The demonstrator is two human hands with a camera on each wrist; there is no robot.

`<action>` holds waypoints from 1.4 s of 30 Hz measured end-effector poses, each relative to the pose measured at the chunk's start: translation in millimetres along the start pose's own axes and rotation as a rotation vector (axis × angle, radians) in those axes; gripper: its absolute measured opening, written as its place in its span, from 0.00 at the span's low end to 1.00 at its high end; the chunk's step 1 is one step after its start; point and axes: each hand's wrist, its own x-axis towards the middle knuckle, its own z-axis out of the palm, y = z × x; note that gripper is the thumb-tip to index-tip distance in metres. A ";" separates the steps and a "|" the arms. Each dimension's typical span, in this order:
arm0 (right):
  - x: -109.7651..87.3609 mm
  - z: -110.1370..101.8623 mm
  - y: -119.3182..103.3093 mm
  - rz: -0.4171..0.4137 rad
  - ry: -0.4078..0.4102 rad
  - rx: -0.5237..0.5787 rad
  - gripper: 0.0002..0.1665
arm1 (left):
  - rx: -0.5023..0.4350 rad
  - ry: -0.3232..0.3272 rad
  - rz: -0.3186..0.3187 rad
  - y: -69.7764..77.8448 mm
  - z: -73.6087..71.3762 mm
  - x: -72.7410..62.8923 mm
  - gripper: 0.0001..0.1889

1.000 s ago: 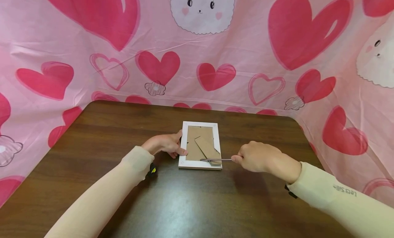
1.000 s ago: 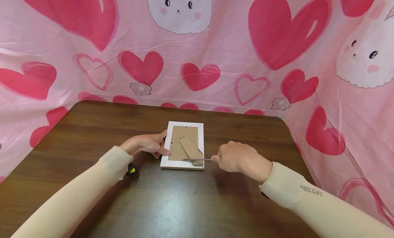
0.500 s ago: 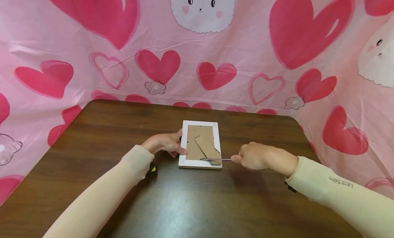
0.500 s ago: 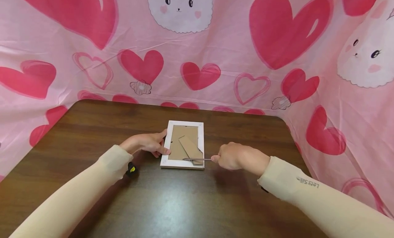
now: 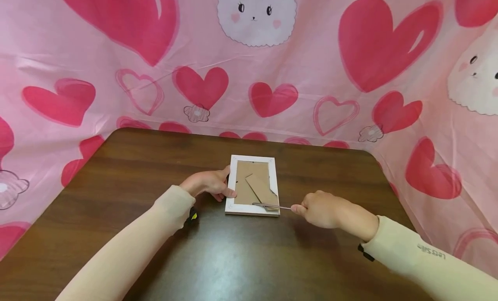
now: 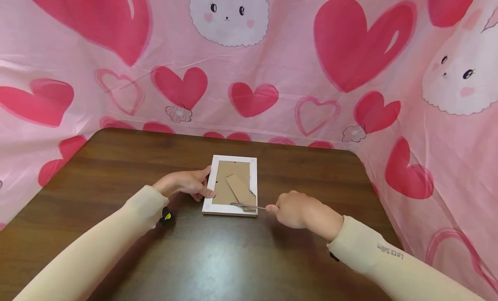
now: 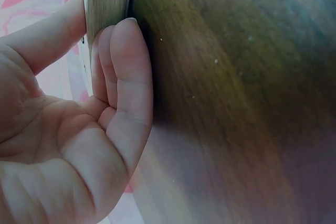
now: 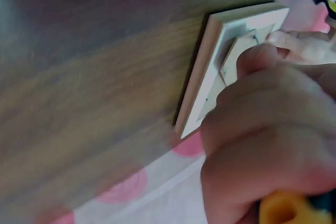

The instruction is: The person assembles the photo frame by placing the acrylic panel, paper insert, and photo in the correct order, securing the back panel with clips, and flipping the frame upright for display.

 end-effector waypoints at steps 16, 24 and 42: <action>9.4 2.0 57.1 -0.065 0.227 0.201 0.34 | 0.000 0.015 -0.001 -7.6 3.6 1.5 0.55; 20.6 17.4 66.1 -0.004 0.169 0.308 0.34 | 0.002 0.010 0.018 -5.8 1.4 0.2 0.53; 28.0 21.7 65.5 -0.029 0.155 0.292 0.34 | 0.017 0.007 0.024 -2.6 -0.1 1.5 0.52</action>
